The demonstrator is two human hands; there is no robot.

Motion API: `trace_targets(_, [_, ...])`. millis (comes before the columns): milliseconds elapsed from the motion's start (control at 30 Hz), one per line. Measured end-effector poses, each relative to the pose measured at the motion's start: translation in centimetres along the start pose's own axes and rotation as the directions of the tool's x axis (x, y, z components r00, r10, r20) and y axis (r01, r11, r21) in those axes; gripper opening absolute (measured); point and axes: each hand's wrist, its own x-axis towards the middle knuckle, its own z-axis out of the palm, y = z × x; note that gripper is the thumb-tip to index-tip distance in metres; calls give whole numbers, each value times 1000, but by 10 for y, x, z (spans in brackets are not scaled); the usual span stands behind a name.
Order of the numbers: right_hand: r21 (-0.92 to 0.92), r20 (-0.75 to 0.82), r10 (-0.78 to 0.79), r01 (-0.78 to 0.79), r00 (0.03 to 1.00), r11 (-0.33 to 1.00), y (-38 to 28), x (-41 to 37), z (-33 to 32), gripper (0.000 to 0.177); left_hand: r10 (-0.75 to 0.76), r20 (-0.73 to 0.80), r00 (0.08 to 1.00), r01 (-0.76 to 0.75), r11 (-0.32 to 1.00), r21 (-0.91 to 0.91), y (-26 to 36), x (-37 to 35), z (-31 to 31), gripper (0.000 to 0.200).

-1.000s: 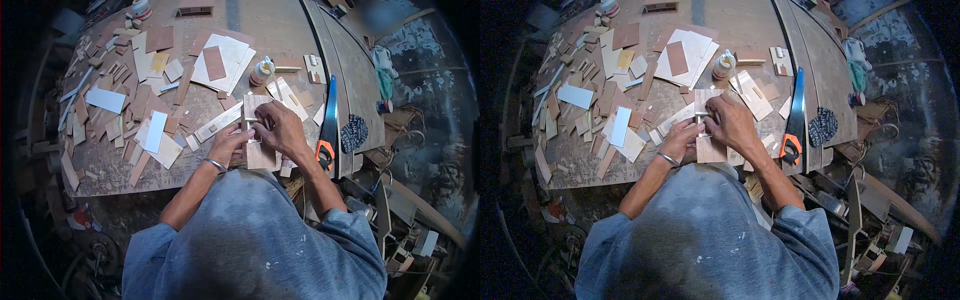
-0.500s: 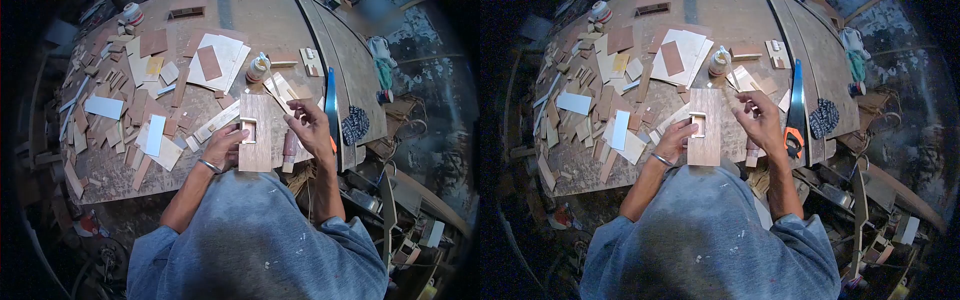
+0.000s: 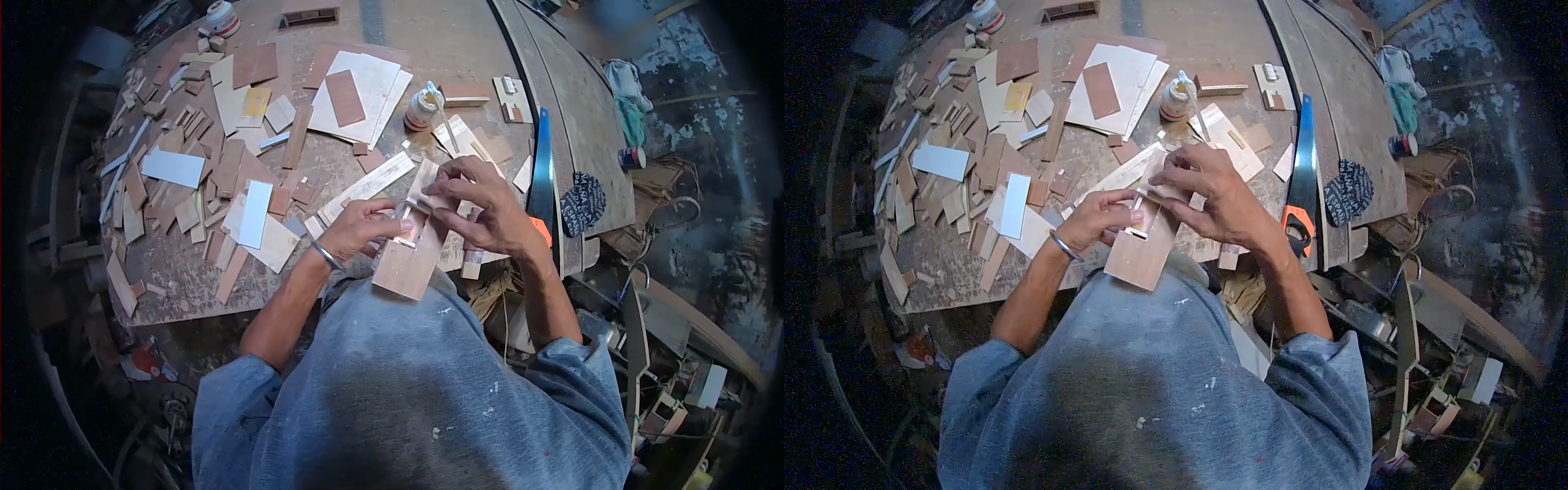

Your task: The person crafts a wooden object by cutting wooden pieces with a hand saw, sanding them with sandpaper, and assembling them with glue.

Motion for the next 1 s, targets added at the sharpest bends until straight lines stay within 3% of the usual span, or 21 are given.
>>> trace_targets(233, [82,261,-35,14,965,997,18,25,-30,43,-130,91,987,109,972,209,18,6,-7,100])
trace_targets(367, [131,483,-103,44,869,990,14,48,-34,44,-173,136,976,121,938,324,31,7,-6,97])
trace_targets(467, [212,634,-12,-159,774,964,11,53,-30,42,-146,184,972,83,946,314,29,12,-8,82])
trace_targets(500, [316,566,-162,-31,808,948,18,53,-20,46,-150,197,969,84,947,309,30,12,-9,82])
trace_targets(667, [257,602,-142,-22,786,966,27,49,-14,38,-114,269,956,48,969,243,14,24,-16,80])
trace_targets(767, [302,572,-182,2,800,953,28,48,-13,36,-88,227,970,35,974,226,6,27,-17,91])
trace_targets(1000, [301,596,-152,-43,789,953,30,48,-14,37,-103,232,967,50,973,224,17,20,-14,87])
